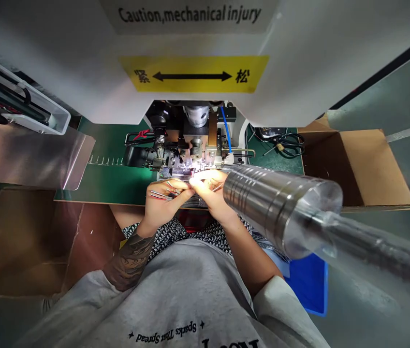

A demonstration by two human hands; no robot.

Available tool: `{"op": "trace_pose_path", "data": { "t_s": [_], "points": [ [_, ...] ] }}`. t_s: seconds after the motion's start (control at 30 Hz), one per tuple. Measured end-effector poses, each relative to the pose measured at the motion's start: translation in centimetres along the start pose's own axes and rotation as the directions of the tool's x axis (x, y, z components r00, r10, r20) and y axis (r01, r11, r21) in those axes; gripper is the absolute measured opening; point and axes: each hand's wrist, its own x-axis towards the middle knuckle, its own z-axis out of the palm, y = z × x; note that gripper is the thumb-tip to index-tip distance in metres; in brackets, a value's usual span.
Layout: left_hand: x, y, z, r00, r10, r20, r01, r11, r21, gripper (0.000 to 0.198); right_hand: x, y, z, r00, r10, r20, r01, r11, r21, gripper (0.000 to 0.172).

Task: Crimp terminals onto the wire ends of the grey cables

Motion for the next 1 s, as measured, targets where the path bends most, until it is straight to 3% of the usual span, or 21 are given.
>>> {"op": "trace_pose_path", "data": {
  "t_s": [0.17,0.27,0.37,0.57,0.7,0.8,1.0],
  "points": [
    [0.5,0.3,0.1,0.984,0.123,0.128,-0.129,0.991,0.033,0.018,0.3,-0.2,-0.3,0.993,0.011,0.115,-0.004,0.998,-0.065,0.015],
    [0.4,0.2,0.4,0.984,0.164,0.066,-0.168,0.984,0.055,0.025,0.3,0.1,-0.8,0.979,0.073,0.191,-0.062,0.996,-0.060,0.018],
    [0.4,0.2,0.7,0.980,0.201,-0.001,-0.201,0.978,0.055,0.016,0.3,0.4,-1.2,0.967,0.123,0.222,-0.117,0.992,-0.040,0.015],
    [0.4,0.6,0.3,0.988,0.151,0.034,-0.154,0.980,0.126,0.009,0.0,0.2,-1.1,0.998,0.059,0.036,-0.057,0.998,-0.039,0.017],
    [-0.1,0.2,0.0,0.995,0.092,0.042,-0.097,0.989,0.113,0.010,-0.2,0.5,-1.0,0.996,0.084,0.033,-0.083,0.996,-0.024,0.027],
    [-0.4,-0.2,0.1,0.997,0.066,0.035,-0.069,0.994,0.091,0.012,-0.4,0.6,-1.1,0.993,0.109,0.041,-0.107,0.993,-0.048,0.023],
    [0.2,0.0,0.2,0.973,0.217,0.083,-0.223,0.972,0.078,0.007,-0.6,-0.1,-0.9,0.999,0.021,0.040,-0.019,0.999,-0.043,0.020]
  ]
}}
